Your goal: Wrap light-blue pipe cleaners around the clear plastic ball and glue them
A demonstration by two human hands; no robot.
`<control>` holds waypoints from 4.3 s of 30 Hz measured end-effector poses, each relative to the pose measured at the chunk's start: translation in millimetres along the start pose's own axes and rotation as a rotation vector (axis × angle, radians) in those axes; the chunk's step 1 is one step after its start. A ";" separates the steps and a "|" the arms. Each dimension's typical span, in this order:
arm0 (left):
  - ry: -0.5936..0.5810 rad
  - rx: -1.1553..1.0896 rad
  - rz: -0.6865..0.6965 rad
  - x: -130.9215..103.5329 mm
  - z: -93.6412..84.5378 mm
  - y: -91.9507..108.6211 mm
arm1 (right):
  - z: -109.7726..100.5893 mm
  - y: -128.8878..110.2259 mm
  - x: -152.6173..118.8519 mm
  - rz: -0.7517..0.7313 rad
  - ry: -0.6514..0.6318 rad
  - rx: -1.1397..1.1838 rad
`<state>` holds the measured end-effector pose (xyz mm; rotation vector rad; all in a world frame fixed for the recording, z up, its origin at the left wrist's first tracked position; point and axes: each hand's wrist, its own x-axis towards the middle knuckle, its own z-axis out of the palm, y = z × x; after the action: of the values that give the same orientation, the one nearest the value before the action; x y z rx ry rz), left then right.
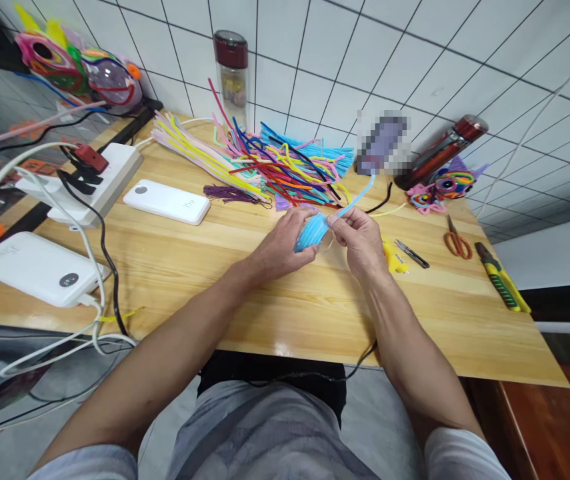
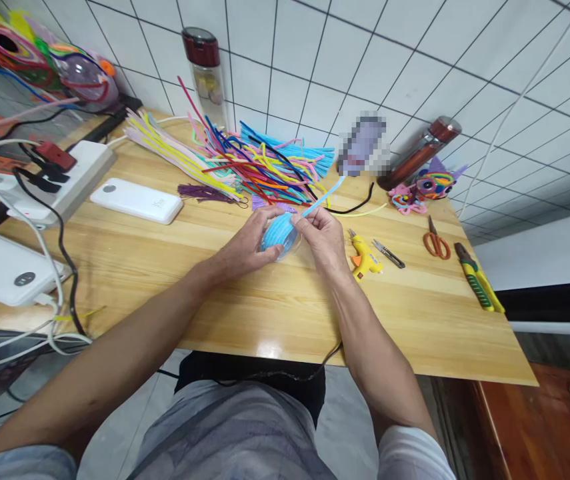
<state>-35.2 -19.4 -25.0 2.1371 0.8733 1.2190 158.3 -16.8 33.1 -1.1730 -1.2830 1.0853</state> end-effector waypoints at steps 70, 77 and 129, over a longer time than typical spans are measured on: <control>-0.003 -0.101 -0.131 5.3 -2.7 12.9 | 4.5 7.1 -3.4 0.020 0.021 0.002; -0.058 -0.091 -0.103 3.4 -7.8 10.8 | 3.6 6.7 -3.2 0.020 0.011 -0.001; -0.006 -0.197 -0.144 4.5 -5.8 10.9 | 5.0 4.9 -4.7 -0.012 0.007 0.028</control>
<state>-35.7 -22.5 -12.2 1.8881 0.8512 1.1742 153.5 -20.8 27.4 -1.1463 -1.2637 1.0860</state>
